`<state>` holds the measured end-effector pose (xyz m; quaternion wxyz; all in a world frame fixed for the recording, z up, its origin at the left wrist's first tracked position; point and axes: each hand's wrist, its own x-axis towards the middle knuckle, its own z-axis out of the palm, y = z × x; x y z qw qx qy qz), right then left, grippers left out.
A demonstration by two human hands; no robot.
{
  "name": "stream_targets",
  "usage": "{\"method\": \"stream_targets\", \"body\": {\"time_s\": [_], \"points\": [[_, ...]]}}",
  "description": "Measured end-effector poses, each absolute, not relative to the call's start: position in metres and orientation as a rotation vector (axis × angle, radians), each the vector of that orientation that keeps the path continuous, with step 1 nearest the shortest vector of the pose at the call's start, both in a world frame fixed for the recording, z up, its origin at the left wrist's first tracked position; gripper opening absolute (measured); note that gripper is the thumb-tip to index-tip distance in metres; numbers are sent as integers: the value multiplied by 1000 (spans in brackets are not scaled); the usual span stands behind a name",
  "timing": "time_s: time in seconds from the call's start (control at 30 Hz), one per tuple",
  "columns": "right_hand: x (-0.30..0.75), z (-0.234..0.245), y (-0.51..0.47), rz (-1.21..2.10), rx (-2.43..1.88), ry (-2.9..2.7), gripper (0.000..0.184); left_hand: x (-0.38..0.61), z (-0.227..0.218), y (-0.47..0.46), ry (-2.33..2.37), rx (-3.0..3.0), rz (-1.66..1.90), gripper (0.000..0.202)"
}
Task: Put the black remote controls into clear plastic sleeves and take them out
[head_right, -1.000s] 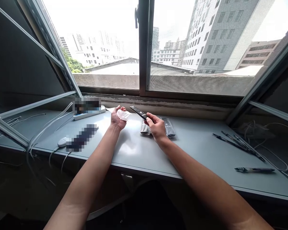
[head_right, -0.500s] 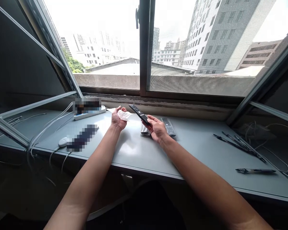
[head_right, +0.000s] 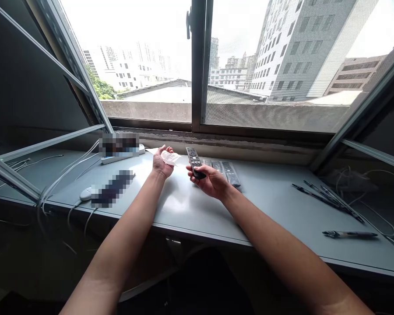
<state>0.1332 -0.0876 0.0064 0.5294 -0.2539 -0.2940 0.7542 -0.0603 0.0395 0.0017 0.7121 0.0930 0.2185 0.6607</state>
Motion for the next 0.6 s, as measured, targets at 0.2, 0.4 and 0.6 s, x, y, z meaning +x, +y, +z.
{"method": "stream_targets", "body": {"time_s": [0.2, 0.4, 0.6], "points": [[137, 3, -83, 1864, -573, -742, 29, -60, 0, 40, 484, 223, 1464, 10], [138, 2, -81, 1907, -509, -696, 33, -61, -2, 42, 486, 232, 1470, 11], [137, 1, -81, 1832, -656, -614, 8, -61, -1, 42, 500, 223, 1476, 10]]}}
